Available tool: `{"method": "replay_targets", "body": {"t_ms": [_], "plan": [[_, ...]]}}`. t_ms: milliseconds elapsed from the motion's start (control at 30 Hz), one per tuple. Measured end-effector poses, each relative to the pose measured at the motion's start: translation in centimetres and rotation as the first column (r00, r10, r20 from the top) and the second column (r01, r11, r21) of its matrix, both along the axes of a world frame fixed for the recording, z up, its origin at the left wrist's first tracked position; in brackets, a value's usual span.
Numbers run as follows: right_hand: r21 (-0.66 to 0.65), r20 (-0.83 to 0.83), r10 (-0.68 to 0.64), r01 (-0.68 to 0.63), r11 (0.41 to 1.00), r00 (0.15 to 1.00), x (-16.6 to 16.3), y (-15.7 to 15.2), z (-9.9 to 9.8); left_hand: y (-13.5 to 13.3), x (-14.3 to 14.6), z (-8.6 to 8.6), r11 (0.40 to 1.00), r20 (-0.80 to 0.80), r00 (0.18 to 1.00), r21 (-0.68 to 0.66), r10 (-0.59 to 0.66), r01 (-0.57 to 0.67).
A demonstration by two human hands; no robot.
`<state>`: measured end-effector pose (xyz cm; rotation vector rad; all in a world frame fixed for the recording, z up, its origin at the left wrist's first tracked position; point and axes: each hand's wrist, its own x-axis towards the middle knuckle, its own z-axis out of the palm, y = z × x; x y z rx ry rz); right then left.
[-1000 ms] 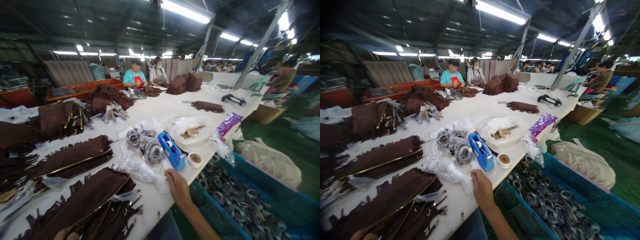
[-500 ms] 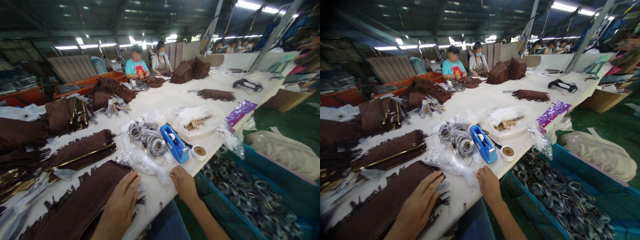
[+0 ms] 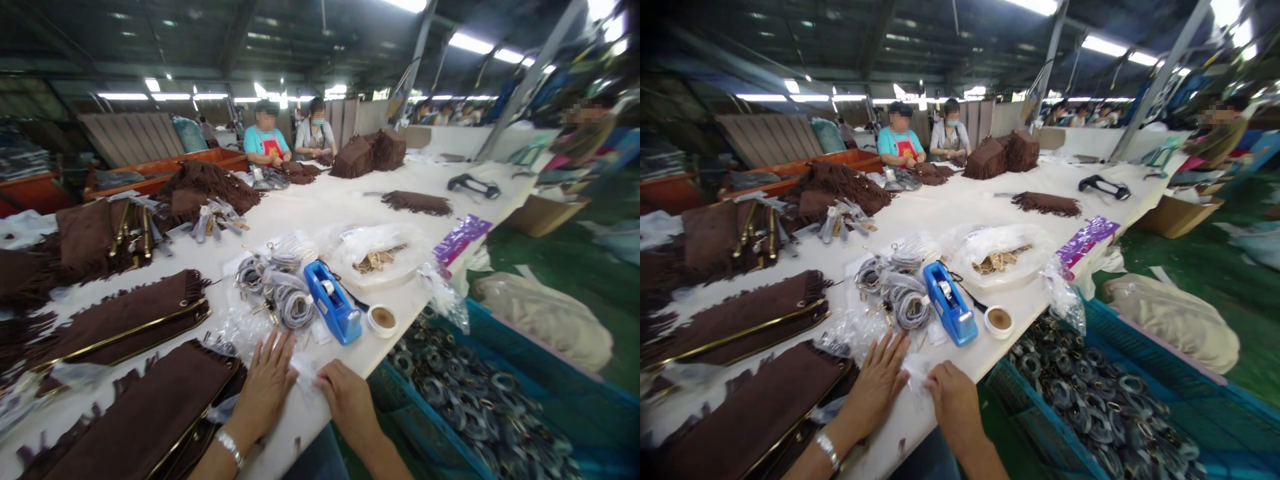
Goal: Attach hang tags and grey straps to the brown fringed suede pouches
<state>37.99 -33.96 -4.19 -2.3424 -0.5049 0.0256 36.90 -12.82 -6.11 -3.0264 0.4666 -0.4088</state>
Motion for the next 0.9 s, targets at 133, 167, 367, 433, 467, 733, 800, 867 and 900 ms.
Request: {"method": "replay_targets", "body": {"t_ms": [133, 167, 367, 433, 467, 733, 800, 867, 900], "plan": [[0.096, -0.106, -0.073, 0.083, 0.992, 0.992, 0.6, -0.2, -0.1, 0.1, 0.7, -1.8, 1.000, 0.126, 0.992, -0.009, -0.023, 0.025], [0.116, -0.128, -0.085, 0.100, 0.988, 0.988, 0.8, -0.3, -0.2, 0.1, 0.8, -2.2, 1.000, 0.148, 0.989, -0.012, -0.024, 0.026], [0.252, -0.235, -0.084, 0.144, 0.957, 0.968, 1.2, -0.4, -0.4, 0.2, 1.0, -2.9, 1.000, 0.163, 0.986, -0.007, -0.022, 0.024], [0.275, -0.253, -0.076, 0.147, 0.950, 0.965, 1.2, -0.4, -0.4, 0.2, 1.0, -3.1, 1.000, 0.165, 0.986, -0.016, -0.024, 0.027], [0.279, -0.264, -0.075, 0.151, 0.948, 0.962, 1.1, -0.3, -0.4, 0.2, 1.1, -3.3, 0.999, 0.167, 0.986, -0.023, -0.027, 0.031], [0.419, -0.323, -0.113, 0.249, 0.873, 0.940, 1.1, -0.2, 0.1, -0.4, 0.4, -1.5, 0.998, 0.068, 0.998, -0.059, 0.006, -0.002], [0.447, -0.328, -0.125, 0.270, 0.853, 0.937, 1.3, -0.5, -0.1, -0.7, 0.1, -0.6, 0.998, 0.015, 1.000, -0.057, 0.022, -0.021], [0.457, -0.359, -0.151, 0.314, 0.832, 0.921, 1.6, -1.0, -0.5, -0.9, 0.0, -0.1, 0.997, -0.029, 0.999, -0.062, 0.040, -0.042], [0.457, -0.387, -0.164, 0.343, 0.821, 0.908, 1.7, -1.2, -0.7, -0.9, 0.0, 0.1, 0.996, -0.044, 0.998, -0.067, 0.048, -0.051]]}}
